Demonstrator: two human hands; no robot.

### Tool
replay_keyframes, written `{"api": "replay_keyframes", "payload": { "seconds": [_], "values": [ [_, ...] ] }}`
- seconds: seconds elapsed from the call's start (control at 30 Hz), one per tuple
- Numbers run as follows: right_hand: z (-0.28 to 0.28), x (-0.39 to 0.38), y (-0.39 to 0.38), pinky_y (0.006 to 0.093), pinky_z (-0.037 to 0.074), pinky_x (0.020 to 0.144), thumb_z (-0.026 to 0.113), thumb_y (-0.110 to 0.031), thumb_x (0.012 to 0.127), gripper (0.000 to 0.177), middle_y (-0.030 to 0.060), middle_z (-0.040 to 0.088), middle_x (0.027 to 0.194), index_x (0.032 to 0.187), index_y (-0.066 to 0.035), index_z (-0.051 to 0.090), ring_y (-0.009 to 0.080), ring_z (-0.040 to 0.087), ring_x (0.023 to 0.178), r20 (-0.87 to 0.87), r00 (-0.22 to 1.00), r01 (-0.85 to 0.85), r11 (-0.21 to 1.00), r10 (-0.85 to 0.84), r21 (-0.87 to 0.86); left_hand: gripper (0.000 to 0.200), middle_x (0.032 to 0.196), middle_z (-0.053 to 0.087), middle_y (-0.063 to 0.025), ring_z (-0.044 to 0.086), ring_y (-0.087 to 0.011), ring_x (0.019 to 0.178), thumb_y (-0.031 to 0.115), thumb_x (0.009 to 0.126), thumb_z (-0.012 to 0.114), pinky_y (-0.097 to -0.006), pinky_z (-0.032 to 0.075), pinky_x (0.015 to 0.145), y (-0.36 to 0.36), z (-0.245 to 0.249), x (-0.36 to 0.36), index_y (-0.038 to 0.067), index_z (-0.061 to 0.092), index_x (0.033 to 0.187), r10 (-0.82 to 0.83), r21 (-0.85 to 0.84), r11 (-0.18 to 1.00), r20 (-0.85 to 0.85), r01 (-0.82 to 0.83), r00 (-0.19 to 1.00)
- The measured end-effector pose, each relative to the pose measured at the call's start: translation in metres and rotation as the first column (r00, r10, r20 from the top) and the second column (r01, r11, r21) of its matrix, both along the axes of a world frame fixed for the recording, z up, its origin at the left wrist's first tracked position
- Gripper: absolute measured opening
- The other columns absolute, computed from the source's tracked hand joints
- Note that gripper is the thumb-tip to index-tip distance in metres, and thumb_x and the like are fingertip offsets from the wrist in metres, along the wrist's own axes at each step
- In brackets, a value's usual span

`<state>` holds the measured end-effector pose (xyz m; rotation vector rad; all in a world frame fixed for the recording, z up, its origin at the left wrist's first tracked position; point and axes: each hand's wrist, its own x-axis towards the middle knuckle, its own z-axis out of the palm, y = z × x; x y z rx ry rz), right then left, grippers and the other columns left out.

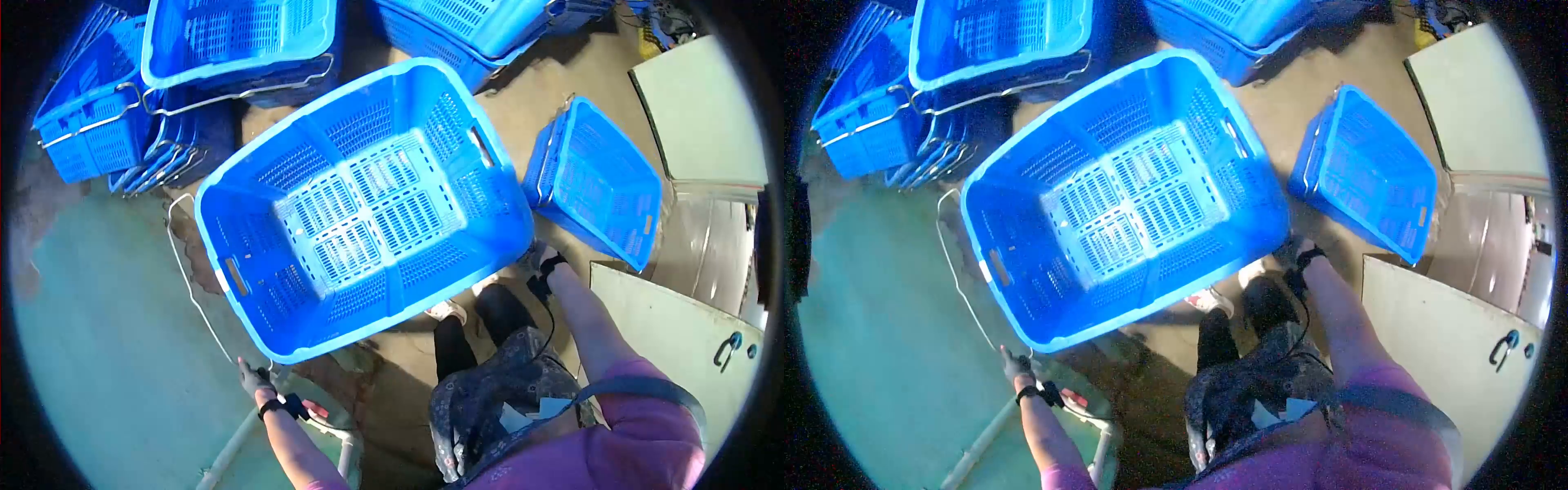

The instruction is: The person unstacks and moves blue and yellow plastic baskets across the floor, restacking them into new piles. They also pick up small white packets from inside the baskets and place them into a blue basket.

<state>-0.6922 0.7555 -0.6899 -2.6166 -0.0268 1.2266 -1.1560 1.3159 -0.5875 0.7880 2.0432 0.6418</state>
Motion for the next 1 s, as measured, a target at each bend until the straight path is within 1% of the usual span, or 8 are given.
{"api": "replay_keyframes", "payload": {
  "seconds": [0.33,0.5,0.67,0.8,0.83,0.87,0.93,1.0],
  "values": [
    [0.137,0.044,0.010,0.0278,0.044,0.066,0.056,-0.024,0.079,0.027,0.0094,0.060,0.090,0.101,-0.008,0.057,0.0144,0.055,0.079,-0.191,0.777,0.585,0.574,-0.600,0.573,0.037,0.073,0.052,-0.0008,0.048,-0.0129,0.058,0.036,0.074,0.065,-0.0251,0.038,0.047,-0.001,0.036,0.014,0.008,0.056,0.097,-0.231,-0.027,0.972,0.031,0.232,0.972],
    [0.160,0.047,0.073,0.0407,0.042,0.062,0.052,-0.025,0.080,0.023,0.0129,0.057,0.076,0.081,-0.002,0.056,0.0274,0.054,0.072,0.019,0.923,-0.370,0.875,0.384,0.311,0.053,0.073,0.053,-0.0045,0.043,-0.0126,0.051,0.041,0.071,0.066,-0.0271,0.035,0.044,0.004,0.068,0.044,0.004,0.053,0.105,-0.556,-0.185,0.830,-0.201,0.526,0.807],
    [0.186,0.052,0.067,0.0398,0.041,0.056,0.054,-0.022,0.077,0.020,0.0152,0.055,0.072,0.073,-0.003,0.054,0.0285,0.054,0.067,0.230,0.943,-0.323,0.819,0.239,0.474,0.060,0.076,0.055,-0.0085,0.049,-0.0181,0.067,0.044,0.064,0.070,-0.0319,0.042,0.061,-0.019,0.093,0.087,-0.001,0.055,0.101,-0.530,-0.101,0.815,-0.527,0.571,0.664],
    [0.209,0.067,0.065,0.0305,0.036,0.042,0.056,-0.009,0.074,0.009,0.0099,0.047,0.058,0.067,-0.006,0.052,0.0205,0.046,0.046,0.919,0.299,-0.880,0.447,0.255,0.162,0.053,0.077,0.057,-0.0094,0.049,-0.0160,0.070,0.035,0.065,0.072,-0.0317,0.041,0.067,0.005,0.131,0.086,-0.008,0.057,0.091,-0.499,0.034,0.815,-0.469,0.579,0.729],
    [0.252,0.065,0.079,0.0299,0.035,0.041,0.056,-0.009,0.074,0.011,0.0088,0.046,0.056,0.065,-0.006,0.051,0.0195,0.044,0.043,0.407,0.913,-0.317,0.596,-0.018,0.738,0.048,0.075,0.055,-0.0069,0.046,-0.0134,0.069,0.033,0.066,0.072,-0.0297,0.040,0.064,0.011,0.154,0.088,-0.007,0.058,0.089,-0.531,0.082,0.794,-0.387,0.602,0.753],
    [0.292,0.068,0.092,0.0294,0.034,0.040,0.056,-0.009,0.074,0.013,0.0076,0.045,0.055,0.063,-0.006,0.051,0.0185,0.042,0.040,-0.378,0.869,0.492,0.492,-0.318,0.718,0.044,0.072,0.054,-0.0045,0.044,-0.0108,0.067,0.031,0.068,0.071,-0.0276,0.038,0.061,0.020,0.179,0.093,-0.006,0.058,0.086,-0.563,0.138,0.773,-0.302,0.620,0.769],
    [0.354,0.077,0.098,0.0250,0.035,0.042,0.054,-0.009,0.077,0.010,0.0029,0.048,0.060,0.068,-0.007,0.052,0.0123,0.046,0.049,0.594,0.781,-0.596,0.512,0.192,0.619,0.033,0.067,0.051,0.0006,0.040,-0.0078,0.061,0.029,0.072,0.068,-0.0238,0.034,0.053,0.036,0.231,0.107,-0.001,0.059,0.082,-0.589,0.112,0.708,-0.451,0.698,0.670],
    [0.392,0.101,0.111,0.0229,0.040,0.050,0.051,-0.011,0.081,0.007,0.0000,0.050,0.069,0.083,-0.005,0.055,0.0102,0.050,0.062,0.802,0.586,-0.801,0.233,0.117,0.551,0.027,0.064,0.048,0.0041,0.036,-0.0043,0.054,0.028,0.076,0.064,-0.0208,0.028,0.046,0.052,0.283,0.118,0.004,0.060,0.085,-0.752,0.304,0.482,-0.337,0.822,0.566]
  ]
}}
